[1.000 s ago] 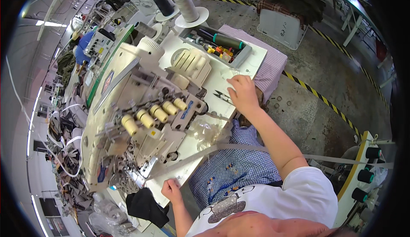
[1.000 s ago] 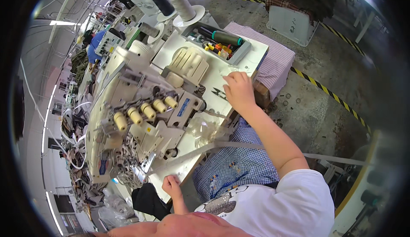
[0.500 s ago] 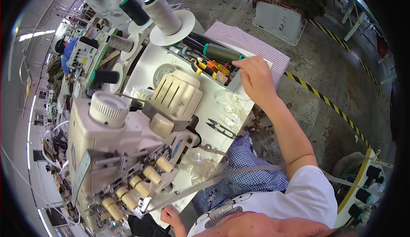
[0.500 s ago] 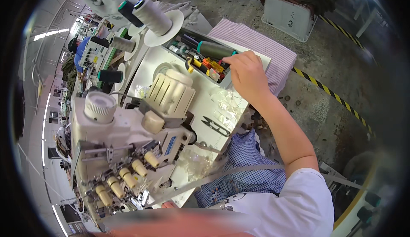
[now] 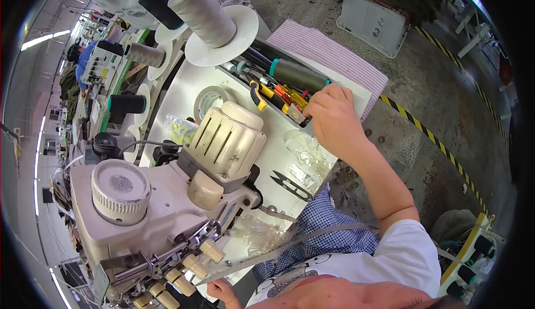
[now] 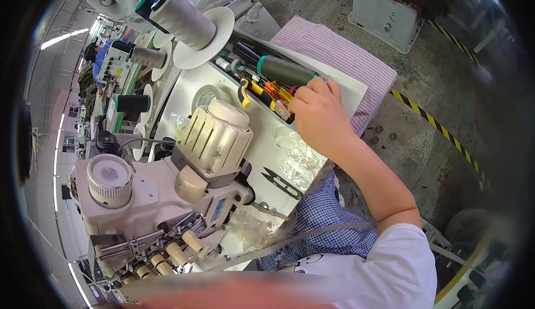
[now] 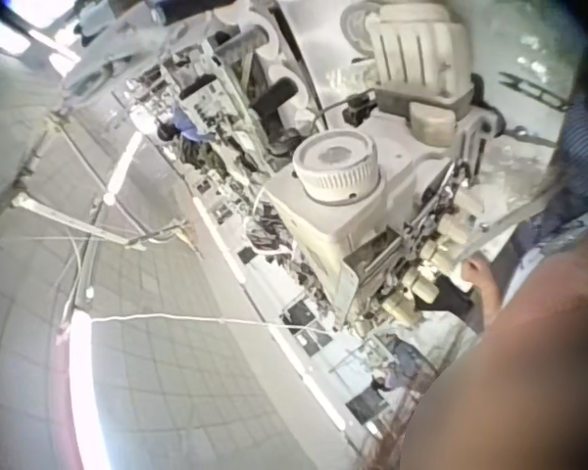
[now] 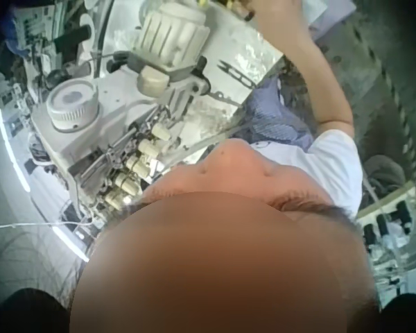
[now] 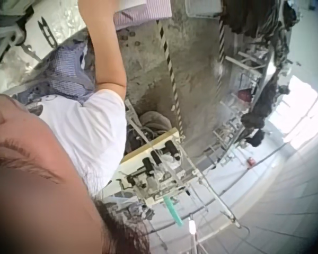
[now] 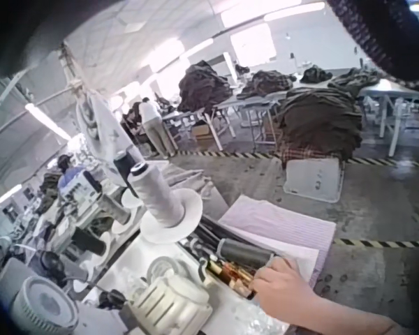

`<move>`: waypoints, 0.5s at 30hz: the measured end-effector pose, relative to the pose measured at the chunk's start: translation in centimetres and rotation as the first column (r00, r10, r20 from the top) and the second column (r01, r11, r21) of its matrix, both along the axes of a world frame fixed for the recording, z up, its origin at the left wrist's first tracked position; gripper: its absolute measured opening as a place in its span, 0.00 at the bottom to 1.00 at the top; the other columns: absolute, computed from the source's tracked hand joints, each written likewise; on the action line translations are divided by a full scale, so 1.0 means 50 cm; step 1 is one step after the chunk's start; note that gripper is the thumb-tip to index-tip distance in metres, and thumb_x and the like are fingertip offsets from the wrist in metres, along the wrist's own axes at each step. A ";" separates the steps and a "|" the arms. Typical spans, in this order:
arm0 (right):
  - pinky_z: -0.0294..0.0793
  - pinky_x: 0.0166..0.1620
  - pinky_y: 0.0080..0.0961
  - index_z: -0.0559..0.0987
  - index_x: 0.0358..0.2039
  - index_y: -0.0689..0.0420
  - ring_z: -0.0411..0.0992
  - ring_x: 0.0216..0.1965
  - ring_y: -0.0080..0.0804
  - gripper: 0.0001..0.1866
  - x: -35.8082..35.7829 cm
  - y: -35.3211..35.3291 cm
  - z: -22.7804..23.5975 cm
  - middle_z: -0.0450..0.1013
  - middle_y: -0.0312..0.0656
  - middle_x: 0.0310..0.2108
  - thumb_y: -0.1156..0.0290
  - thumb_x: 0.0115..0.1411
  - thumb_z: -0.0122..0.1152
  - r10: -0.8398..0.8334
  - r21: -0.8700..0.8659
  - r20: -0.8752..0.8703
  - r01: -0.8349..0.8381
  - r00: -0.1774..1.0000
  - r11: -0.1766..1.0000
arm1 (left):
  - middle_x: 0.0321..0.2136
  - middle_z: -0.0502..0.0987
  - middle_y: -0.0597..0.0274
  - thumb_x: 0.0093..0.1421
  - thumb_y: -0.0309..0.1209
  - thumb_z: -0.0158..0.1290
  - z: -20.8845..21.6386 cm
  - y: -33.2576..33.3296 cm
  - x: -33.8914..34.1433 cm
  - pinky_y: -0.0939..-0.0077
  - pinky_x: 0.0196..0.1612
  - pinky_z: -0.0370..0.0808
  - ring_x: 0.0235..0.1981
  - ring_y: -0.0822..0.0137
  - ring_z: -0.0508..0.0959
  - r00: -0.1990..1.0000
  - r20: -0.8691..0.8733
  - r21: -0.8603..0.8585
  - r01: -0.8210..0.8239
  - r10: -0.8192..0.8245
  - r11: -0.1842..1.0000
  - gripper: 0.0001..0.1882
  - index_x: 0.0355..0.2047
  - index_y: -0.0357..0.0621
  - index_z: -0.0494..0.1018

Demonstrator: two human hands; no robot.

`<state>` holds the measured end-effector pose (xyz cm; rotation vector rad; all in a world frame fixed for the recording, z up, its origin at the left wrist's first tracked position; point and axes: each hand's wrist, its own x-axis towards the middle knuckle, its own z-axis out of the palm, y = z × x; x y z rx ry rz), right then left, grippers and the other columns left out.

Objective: Threading an industrial overlock sewing machine using tweezers and performing basic setup.

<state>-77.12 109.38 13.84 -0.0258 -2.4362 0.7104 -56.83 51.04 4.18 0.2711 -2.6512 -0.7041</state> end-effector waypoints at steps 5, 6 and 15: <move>0.62 0.52 0.35 0.81 0.29 0.55 0.66 0.43 0.37 0.08 -0.003 -0.019 -0.002 0.71 0.36 0.33 0.81 0.48 0.58 -0.030 0.055 0.050 0.028 0.998 0.998 | 0.12 0.66 0.61 0.69 0.35 0.44 0.017 0.048 -0.016 0.73 0.19 0.60 0.14 0.72 0.64 0.999 0.000 0.129 -0.049 0.050 0.990 0.24 0.16 0.35 0.65; 0.62 0.52 0.35 0.81 0.30 0.54 0.66 0.43 0.37 0.09 -0.001 -0.017 -0.002 0.71 0.36 0.32 0.80 0.49 0.58 -0.035 0.057 0.061 0.031 0.998 0.998 | 0.12 0.67 0.61 0.69 0.35 0.44 0.039 0.089 -0.032 0.73 0.19 0.60 0.15 0.72 0.64 0.998 -0.032 0.104 -0.056 0.060 0.993 0.23 0.17 0.35 0.65; 0.67 0.50 0.38 0.83 0.34 0.52 0.71 0.42 0.36 0.10 -0.023 -0.014 0.039 0.72 0.36 0.32 0.76 0.54 0.57 -0.066 0.150 0.316 0.018 0.946 0.989 | 0.12 0.67 0.56 0.68 0.35 0.45 0.041 0.067 -0.029 0.69 0.20 0.62 0.15 0.66 0.66 0.999 0.023 0.081 -0.045 0.044 0.996 0.22 0.19 0.34 0.67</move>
